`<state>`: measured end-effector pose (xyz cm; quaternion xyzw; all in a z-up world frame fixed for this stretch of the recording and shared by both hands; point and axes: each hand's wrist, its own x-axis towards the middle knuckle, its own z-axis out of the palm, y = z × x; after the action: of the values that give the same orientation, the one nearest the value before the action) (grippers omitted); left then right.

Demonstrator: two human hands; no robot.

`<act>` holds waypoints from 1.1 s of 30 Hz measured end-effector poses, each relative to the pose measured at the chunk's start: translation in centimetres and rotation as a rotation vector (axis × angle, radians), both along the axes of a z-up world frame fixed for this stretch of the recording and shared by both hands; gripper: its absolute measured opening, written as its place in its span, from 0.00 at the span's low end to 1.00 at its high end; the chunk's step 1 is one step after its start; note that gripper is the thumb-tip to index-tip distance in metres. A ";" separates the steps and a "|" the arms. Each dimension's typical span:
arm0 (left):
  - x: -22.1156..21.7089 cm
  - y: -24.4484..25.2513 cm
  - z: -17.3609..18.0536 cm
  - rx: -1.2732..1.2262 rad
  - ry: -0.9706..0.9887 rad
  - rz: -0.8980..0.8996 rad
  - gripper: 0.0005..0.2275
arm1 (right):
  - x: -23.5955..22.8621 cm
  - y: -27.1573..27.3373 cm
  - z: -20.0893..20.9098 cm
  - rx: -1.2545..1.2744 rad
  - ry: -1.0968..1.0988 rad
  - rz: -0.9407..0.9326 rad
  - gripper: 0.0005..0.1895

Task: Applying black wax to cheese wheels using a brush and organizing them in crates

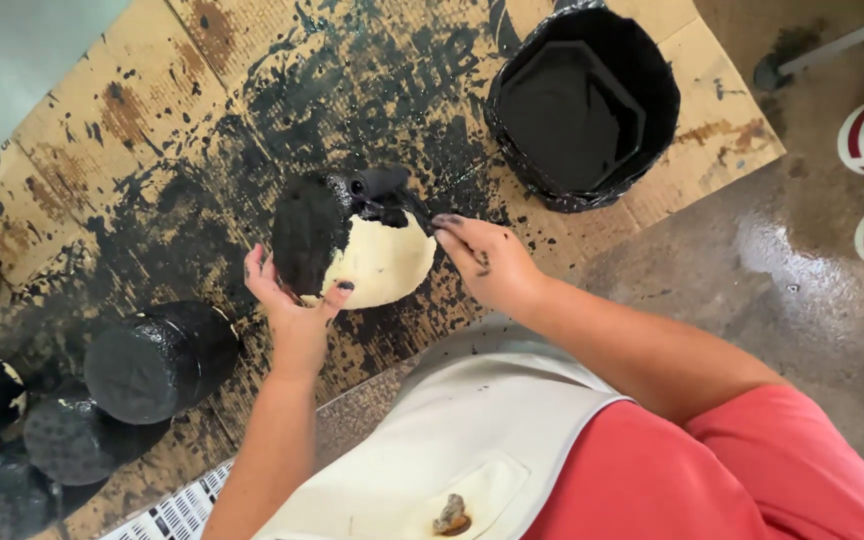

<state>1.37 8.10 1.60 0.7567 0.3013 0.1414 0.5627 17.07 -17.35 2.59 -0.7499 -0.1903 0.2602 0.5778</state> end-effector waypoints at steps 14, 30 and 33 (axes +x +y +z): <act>1.1 -4.2 0.3 0.137 -0.053 0.016 0.57 | 1.1 0.5 -0.1 -0.092 0.193 -0.007 0.18; 0.2 -8.6 -0.9 0.429 0.110 0.074 0.62 | -2.7 -3.7 -0.7 0.061 -0.453 -0.044 0.10; -0.5 -8.6 -1.7 0.423 0.058 0.081 0.63 | -4.9 -6.1 -1.9 0.044 -0.490 -0.015 0.05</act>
<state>0.85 -0.54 -0.06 0.8488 0.3113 0.2023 0.3765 12.21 -23.49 0.71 -0.7791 -0.3248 0.0618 0.5326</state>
